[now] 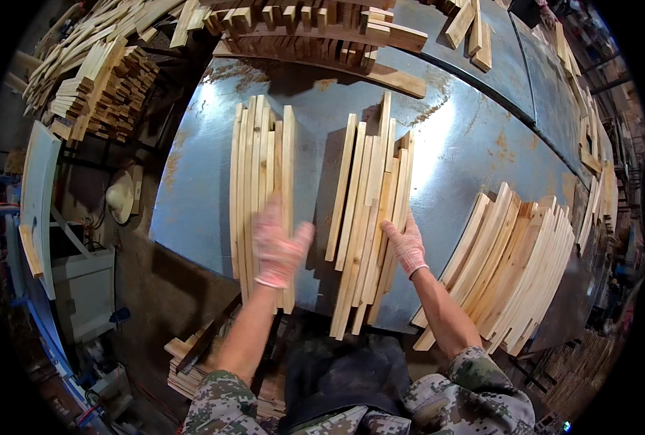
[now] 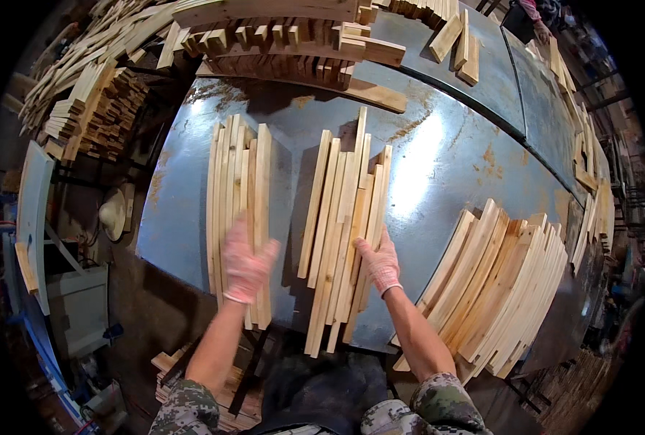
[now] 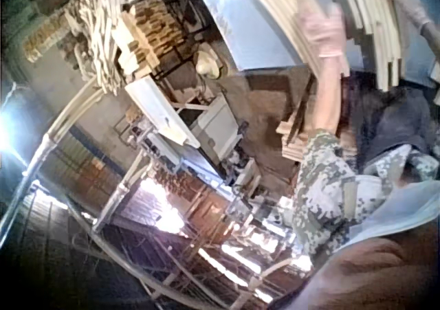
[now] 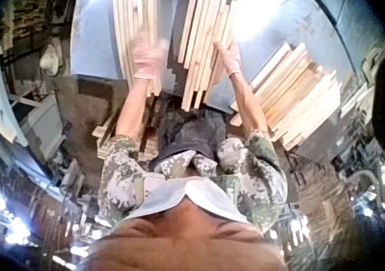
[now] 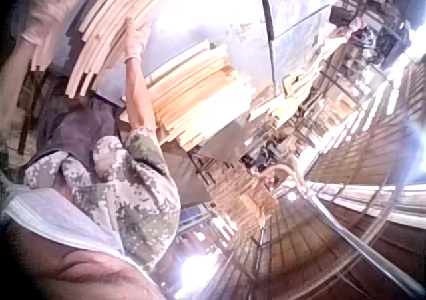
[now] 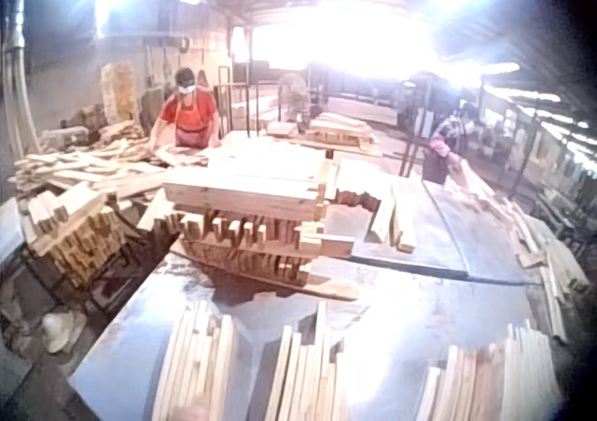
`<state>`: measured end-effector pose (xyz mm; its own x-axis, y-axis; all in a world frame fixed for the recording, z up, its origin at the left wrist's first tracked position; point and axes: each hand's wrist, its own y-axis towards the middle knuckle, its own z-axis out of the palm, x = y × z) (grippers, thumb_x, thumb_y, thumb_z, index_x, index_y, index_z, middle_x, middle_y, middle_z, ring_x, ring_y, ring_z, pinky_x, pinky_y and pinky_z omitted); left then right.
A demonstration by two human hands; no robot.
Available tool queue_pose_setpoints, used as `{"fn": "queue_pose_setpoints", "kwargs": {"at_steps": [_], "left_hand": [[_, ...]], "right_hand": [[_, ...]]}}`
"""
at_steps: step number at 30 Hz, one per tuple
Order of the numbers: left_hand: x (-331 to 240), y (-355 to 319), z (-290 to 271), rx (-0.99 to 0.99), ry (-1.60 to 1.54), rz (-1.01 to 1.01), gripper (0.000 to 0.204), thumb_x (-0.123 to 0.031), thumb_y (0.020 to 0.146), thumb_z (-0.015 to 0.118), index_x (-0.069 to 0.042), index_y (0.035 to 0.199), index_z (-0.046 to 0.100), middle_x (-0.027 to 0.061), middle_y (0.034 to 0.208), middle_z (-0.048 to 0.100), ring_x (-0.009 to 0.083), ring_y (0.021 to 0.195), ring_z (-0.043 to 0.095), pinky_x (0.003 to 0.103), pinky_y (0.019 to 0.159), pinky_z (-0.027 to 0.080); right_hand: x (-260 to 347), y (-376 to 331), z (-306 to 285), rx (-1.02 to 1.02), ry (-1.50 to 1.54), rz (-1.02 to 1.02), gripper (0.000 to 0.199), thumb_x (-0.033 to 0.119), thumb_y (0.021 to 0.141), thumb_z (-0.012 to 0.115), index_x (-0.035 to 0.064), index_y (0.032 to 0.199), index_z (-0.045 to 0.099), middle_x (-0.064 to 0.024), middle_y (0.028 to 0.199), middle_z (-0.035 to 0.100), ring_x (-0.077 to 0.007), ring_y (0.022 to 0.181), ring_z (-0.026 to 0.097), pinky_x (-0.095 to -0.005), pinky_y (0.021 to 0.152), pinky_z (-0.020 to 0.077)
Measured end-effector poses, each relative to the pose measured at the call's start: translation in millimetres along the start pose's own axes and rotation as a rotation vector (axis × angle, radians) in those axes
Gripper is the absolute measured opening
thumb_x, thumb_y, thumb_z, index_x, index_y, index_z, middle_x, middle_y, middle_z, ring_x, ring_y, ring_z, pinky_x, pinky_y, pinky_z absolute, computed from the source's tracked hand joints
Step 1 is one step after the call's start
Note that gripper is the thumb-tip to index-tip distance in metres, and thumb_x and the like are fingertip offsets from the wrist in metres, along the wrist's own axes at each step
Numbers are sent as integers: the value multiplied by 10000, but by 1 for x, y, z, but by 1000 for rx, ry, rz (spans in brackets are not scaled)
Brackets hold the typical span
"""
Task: The person sorts and stacks light-colored wooden planks on a metal table in a workshop. They pick up planks from a pile, inspect them, and arrange them into neat stacks, occasionally moving between different piles and tables.
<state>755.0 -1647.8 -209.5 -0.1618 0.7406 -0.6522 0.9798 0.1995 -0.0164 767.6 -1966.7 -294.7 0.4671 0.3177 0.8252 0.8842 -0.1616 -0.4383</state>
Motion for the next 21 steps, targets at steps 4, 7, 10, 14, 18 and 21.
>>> {"fn": "queue_pose_setpoints", "kwargs": {"at_steps": [4,7,10,14,18,21], "left_hand": [[161,43,-37,173,140,-356,979,-639,950,672,-10,1646,393,237,1702,385,443,1582,326,525,1309,232],[215,37,-27,343,126,-408,1006,-732,955,612,-22,1640,416,247,1727,340,465,1605,265,553,1315,185],[201,35,-18,356,113,-357,981,-737,932,644,-48,1611,480,248,1723,347,480,1609,247,578,1311,160],[161,39,-5,449,141,-318,1003,-720,901,694,-50,1615,477,245,1721,351,471,1616,234,575,1314,154],[126,48,-16,512,247,-305,1026,-702,871,726,-31,1606,477,238,1698,383,447,1602,271,569,1318,153],[133,30,0,204,343,-278,955,-634,878,751,-18,1568,512,231,1653,430,429,1558,342,564,1305,203]], "right_hand": [[-4,7,3,60,-4,171,639,407,1001,760,-10,1459,603,-135,1229,763,-223,1101,700,-395,979,555],[9,2,8,68,25,236,574,431,1021,737,10,1401,652,-110,1232,757,-212,1092,689,-374,998,534],[35,-3,14,18,-19,357,594,457,1020,725,3,1396,654,-112,1226,751,-206,1094,681,-374,987,536],[33,13,27,63,7,243,646,503,979,757,8,1383,665,-121,1200,745,-203,1070,685,-381,957,548],[35,22,17,75,-16,310,623,503,961,784,9,1333,702,-110,1115,768,-220,968,711,-387,904,570],[40,17,15,72,-8,233,634,497,943,810,20,1346,699,-120,1146,778,-214,1003,720,-386,923,569]]}}
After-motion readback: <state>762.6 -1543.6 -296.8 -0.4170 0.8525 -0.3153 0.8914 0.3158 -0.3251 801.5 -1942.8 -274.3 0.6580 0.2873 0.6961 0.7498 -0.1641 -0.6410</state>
